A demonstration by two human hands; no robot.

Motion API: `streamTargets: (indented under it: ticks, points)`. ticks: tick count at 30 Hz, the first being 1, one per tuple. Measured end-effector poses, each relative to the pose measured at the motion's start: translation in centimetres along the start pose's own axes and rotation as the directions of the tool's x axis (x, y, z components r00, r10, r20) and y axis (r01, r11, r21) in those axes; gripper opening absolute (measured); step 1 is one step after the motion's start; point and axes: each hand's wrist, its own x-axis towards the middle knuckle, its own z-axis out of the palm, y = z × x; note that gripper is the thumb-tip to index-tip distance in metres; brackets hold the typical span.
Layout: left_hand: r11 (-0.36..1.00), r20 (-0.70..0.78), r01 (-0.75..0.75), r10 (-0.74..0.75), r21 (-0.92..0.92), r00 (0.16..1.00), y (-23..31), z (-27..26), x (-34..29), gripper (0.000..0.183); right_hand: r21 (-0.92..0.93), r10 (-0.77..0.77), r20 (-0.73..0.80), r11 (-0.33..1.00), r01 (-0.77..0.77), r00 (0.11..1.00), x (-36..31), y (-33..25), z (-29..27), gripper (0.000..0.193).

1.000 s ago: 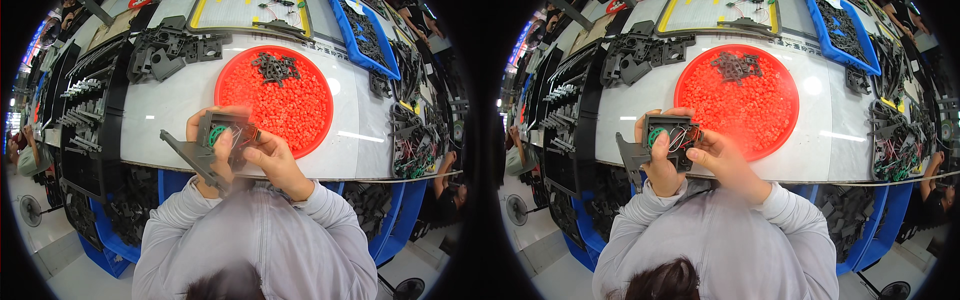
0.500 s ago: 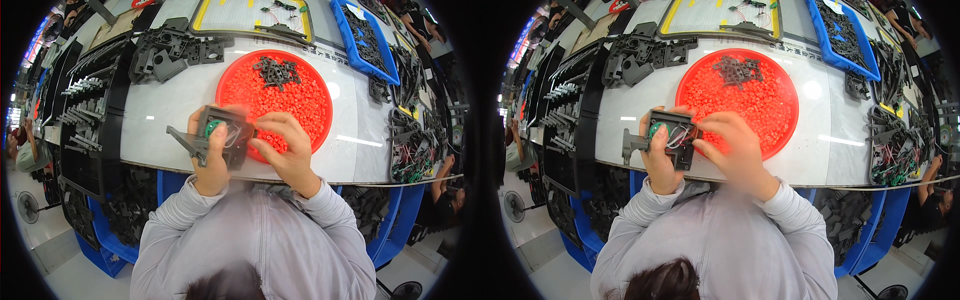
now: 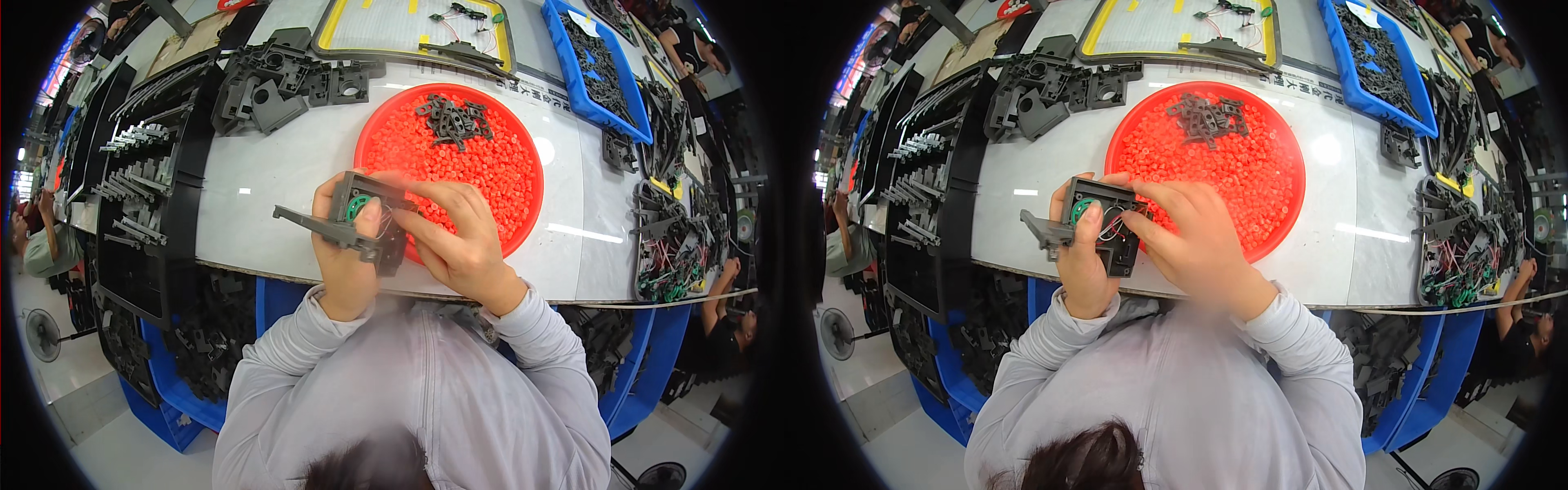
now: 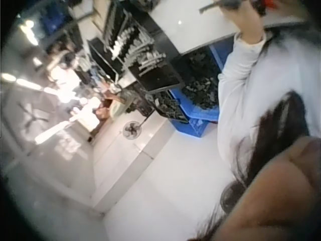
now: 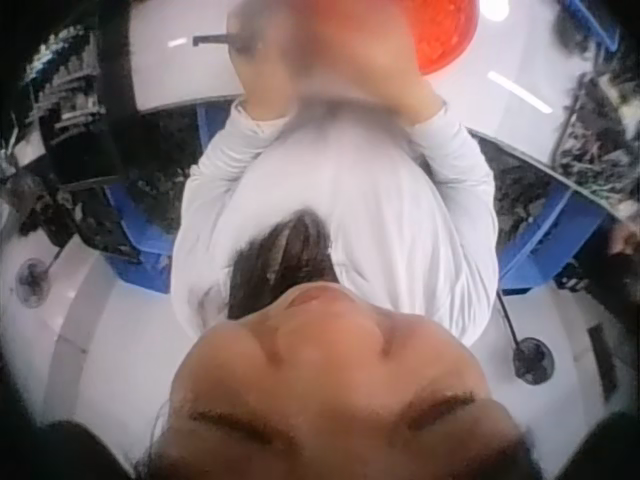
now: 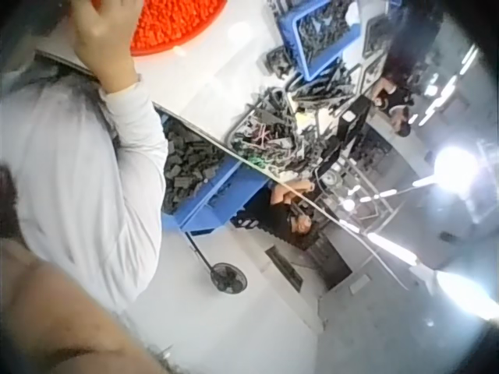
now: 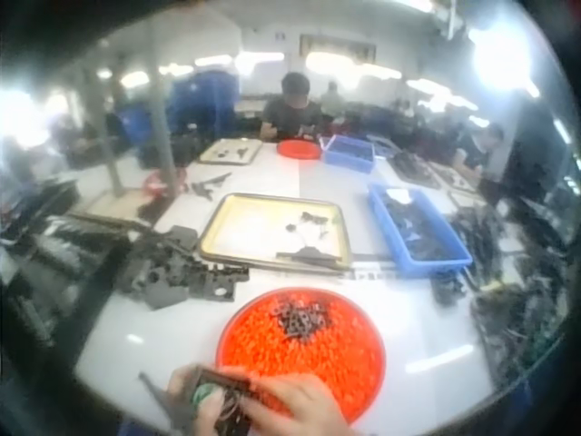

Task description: The person assembles small electronic components by hand, inserting a fan motor, wires, and connectors into a plastic housing unit and securing them with small screws.

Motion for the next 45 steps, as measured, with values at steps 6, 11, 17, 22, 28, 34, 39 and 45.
streamTargets:
  ticks: [6,11,17,22,28,34,39,45]
  points:
    - [0.992,-0.014,-0.01,0.012,0.124,1.0,-0.7,-0.4,-0.2,0.034,-0.119,-0.021,0.151,0.992,0.039,0.988,1.0,0.0,-1.0,0.021]
    - [0.997,-0.025,0.006,-0.004,0.083,1.0,-1.1,-0.2,0.4,0.036,-0.047,0.03,0.188,0.999,-0.021,0.982,0.5,0.6,-0.8,0.025]
    - [0.984,-0.023,0.113,-0.118,-0.137,0.993,0.1,0.2,1.3,0.035,-0.058,0.291,-0.047,0.954,-0.293,0.956,-3.2,6.1,-6.0,0.034]
    - [0.97,-0.017,0.157,-0.163,-0.185,0.987,0.1,0.5,1.1,0.034,-0.562,0.433,-0.382,0.593,-0.577,0.817,-8.3,17.3,-15.7,0.042]
    - [0.955,0.097,0.208,-0.192,-0.212,0.977,0.1,1.0,0.8,0.036,-0.666,0.482,-0.323,0.495,-0.557,0.815,-12.6,23.5,-19.8,0.028]
    - [0.923,0.039,0.291,-0.291,-0.251,0.956,0.4,2.0,0.7,0.032,0.526,0.787,-0.433,0.617,-0.585,0.44,-12.5,20.3,-20.0,0.02]
    - [0.877,0.141,0.397,-0.372,-0.272,0.917,-0.5,2.8,1.2,0.034,0.345,0.955,0.031,0.267,-0.9,0.296,-12.9,17.4,-17.2,0.022]
    - [0.844,0.155,0.447,-0.419,-0.296,0.895,-0.4,3.1,0.9,0.033,-0.256,0.815,-0.176,0.504,-0.825,0.553,-11.7,14.5,-15.0,0.034]
